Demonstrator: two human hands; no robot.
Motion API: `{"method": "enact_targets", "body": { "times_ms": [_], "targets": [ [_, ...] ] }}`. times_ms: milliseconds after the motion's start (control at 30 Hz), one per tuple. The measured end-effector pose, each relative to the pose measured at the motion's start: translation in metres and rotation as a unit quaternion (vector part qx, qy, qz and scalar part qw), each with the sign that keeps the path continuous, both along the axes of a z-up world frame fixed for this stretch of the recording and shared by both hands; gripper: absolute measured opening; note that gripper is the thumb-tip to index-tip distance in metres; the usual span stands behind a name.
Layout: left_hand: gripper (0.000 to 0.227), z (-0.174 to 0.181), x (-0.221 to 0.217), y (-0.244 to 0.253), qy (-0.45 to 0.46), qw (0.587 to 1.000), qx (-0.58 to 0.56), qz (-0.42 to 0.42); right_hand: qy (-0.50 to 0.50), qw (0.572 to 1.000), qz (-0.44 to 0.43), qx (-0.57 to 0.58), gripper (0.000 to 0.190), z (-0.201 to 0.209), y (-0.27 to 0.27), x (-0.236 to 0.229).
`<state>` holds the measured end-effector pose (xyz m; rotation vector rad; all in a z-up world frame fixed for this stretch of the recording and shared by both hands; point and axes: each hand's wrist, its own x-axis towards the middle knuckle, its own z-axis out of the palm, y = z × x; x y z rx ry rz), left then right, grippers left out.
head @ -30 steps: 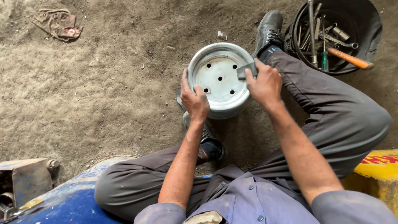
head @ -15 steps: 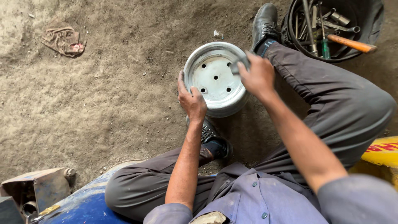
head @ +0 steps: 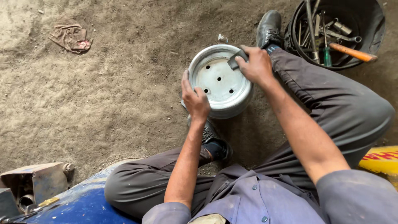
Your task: The person cleans a metal rim with a piece of sandpaper and then wipes it with a cloth while sitting on the floor.
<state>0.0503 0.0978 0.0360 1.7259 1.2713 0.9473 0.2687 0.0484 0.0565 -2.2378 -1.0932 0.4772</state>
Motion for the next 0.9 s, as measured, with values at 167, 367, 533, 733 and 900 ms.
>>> {"method": "enact_targets", "body": {
  "times_ms": [167,367,533,733,900],
  "targets": [
    [0.06,0.001,-0.002,-0.005,0.175,0.97,0.164,-0.035,0.126,0.977,-0.112,0.132,0.056,0.008,-0.066,-0.073],
    [0.053,0.007,-0.003,-0.003,0.205,0.963,0.151,-0.087,0.15,0.973,-0.157,0.082,0.061,0.005,-0.061,-0.074],
    [0.053,0.01,-0.003,-0.003,0.193,0.967,0.141,-0.092,0.111,0.992,-0.053,-0.006,0.057,0.002,-0.005,-0.006],
    [0.054,0.007,-0.004,-0.001,0.202,0.967,0.132,-0.083,0.055,0.994,-0.042,0.084,0.06,0.013,-0.04,-0.037],
    [0.059,0.001,-0.003,-0.002,0.227,0.963,0.127,-0.076,0.087,0.987,-0.1,0.093,0.064,0.003,-0.08,-0.066]
  ]
}}
